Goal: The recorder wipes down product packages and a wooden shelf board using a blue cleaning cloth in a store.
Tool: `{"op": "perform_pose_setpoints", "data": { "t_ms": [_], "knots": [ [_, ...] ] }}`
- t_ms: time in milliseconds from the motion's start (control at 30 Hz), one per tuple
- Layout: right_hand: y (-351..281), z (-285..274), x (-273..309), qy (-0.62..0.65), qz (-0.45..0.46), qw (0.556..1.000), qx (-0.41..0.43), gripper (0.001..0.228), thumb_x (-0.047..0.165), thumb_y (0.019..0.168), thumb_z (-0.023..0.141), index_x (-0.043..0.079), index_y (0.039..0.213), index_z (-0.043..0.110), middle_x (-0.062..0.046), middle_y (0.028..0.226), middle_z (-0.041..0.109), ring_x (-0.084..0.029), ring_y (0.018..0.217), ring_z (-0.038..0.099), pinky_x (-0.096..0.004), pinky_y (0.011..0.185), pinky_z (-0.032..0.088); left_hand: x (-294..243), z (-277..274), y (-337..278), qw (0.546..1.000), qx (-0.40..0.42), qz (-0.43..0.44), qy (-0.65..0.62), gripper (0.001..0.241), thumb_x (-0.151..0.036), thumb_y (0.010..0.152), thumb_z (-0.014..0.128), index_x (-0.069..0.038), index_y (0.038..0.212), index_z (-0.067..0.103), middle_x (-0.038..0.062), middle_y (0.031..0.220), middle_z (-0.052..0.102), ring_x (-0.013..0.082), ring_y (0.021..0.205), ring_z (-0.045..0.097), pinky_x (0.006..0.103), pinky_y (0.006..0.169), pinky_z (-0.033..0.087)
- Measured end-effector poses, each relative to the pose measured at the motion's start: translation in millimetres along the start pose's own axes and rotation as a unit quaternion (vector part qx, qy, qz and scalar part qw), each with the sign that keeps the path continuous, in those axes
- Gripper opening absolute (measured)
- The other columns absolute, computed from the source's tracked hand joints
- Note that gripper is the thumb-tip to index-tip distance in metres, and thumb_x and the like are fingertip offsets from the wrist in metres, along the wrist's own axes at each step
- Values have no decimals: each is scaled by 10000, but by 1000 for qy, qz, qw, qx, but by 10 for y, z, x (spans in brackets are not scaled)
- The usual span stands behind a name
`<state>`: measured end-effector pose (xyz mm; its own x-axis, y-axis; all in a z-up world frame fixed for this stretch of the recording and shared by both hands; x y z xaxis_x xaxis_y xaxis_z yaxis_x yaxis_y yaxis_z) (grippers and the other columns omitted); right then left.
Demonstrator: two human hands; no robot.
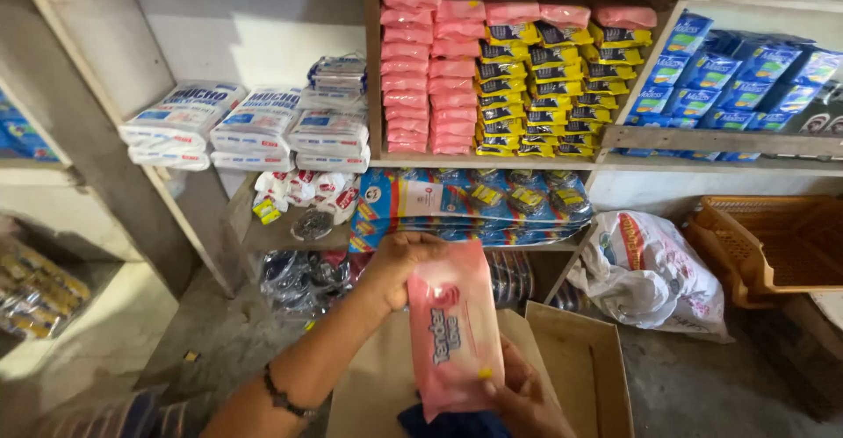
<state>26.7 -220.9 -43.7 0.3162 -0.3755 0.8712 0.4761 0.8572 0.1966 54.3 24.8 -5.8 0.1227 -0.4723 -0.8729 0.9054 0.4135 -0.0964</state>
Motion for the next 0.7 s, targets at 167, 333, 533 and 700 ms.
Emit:
{"op": "perform_pose_setpoints", "data": {
  "t_ms": [167,333,533,700],
  "knots": [
    [268,-152,75,85,8,994,-72,591,82,878,723,-65,1402,494,-238,1224,692,-298,997,715,-412,844,602,-73,-9,496,996,28,-72,-47,240,-55,824,753,57,1035,736,186,985,749,254,825,685,352,789,552],
    [599,-273,336,150,-14,986,-66,617,-40,881,657,-47,1467,463,-252,1312,666,-322,1081,704,-414,879,606,-207,83,555,989,71,-45,-120,263,-170,891,738,-28,1107,694,92,1056,698,191,883,635,335,825,513],
    [1088,-578,459,145,-32,981,-126,605,-118,868,595,-23,1456,488,-234,1310,654,-301,1083,663,-395,911,551,-40,292,148,981,35,-192,0,295,-107,919,704,25,1181,674,189,1079,724,307,874,693,471,761,603],
    [1556,-509,815,83,-72,989,-103,620,-102,846,611,-73,1453,489,-233,1348,660,-291,1112,674,-350,909,547,-285,327,476,984,93,-110,104,659,43,749,757,-94,1376,606,114,1134,706,233,919,647,366,766,557]
  ]
}}
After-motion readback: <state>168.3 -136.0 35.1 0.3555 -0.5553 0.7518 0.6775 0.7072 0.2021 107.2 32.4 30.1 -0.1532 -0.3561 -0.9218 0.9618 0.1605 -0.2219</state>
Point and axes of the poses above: each hand's wrist, its own y-axis towards the middle knuckle, its own z-axis out of the palm, x = y × z, the point moved 6 cm from there along y, towards the middle knuckle
